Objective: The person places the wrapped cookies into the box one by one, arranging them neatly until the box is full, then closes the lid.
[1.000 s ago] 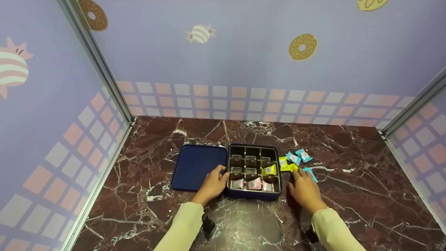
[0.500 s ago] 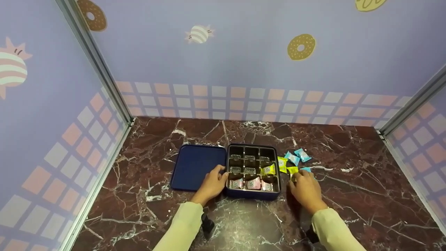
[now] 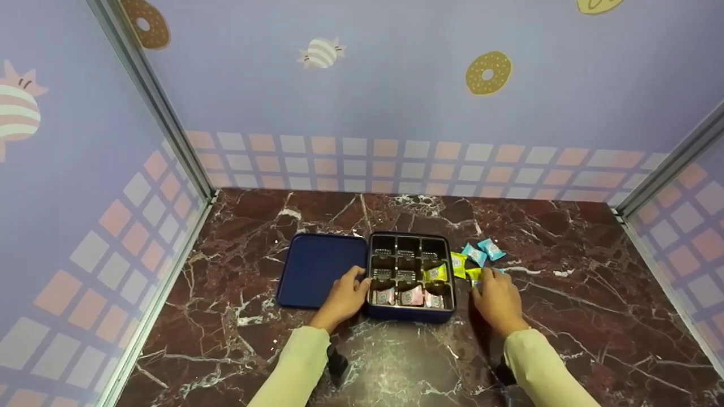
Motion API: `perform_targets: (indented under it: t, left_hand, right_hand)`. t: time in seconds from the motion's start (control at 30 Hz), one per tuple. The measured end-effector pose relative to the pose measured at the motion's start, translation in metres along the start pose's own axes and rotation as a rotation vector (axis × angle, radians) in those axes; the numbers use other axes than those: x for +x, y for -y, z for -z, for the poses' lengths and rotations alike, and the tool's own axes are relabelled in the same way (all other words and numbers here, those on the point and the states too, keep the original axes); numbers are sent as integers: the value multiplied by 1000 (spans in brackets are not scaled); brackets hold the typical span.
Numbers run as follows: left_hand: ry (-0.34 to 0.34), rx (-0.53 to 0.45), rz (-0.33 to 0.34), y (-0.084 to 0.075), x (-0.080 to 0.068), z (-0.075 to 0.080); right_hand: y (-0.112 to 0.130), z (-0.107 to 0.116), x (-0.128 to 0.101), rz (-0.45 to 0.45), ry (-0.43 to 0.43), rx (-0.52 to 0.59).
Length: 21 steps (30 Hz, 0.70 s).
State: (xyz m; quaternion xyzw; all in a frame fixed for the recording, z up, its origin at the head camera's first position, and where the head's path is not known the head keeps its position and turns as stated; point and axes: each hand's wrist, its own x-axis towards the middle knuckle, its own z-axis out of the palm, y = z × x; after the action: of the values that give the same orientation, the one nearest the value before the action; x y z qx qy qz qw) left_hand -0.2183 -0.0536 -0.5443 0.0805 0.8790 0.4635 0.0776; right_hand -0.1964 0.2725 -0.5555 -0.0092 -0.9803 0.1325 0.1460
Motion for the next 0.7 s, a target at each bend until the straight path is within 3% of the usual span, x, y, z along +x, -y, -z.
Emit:
perform_targets:
  t: [0.23,0.7]
  left_hand:
    - [-1,-4,-17,-1,-1,0]
    - [3,2,-15,1,0,0]
  right_hand:
    - [-2,-6,2,18,-49,9]
    - [1,-9,3,25,-70,22]
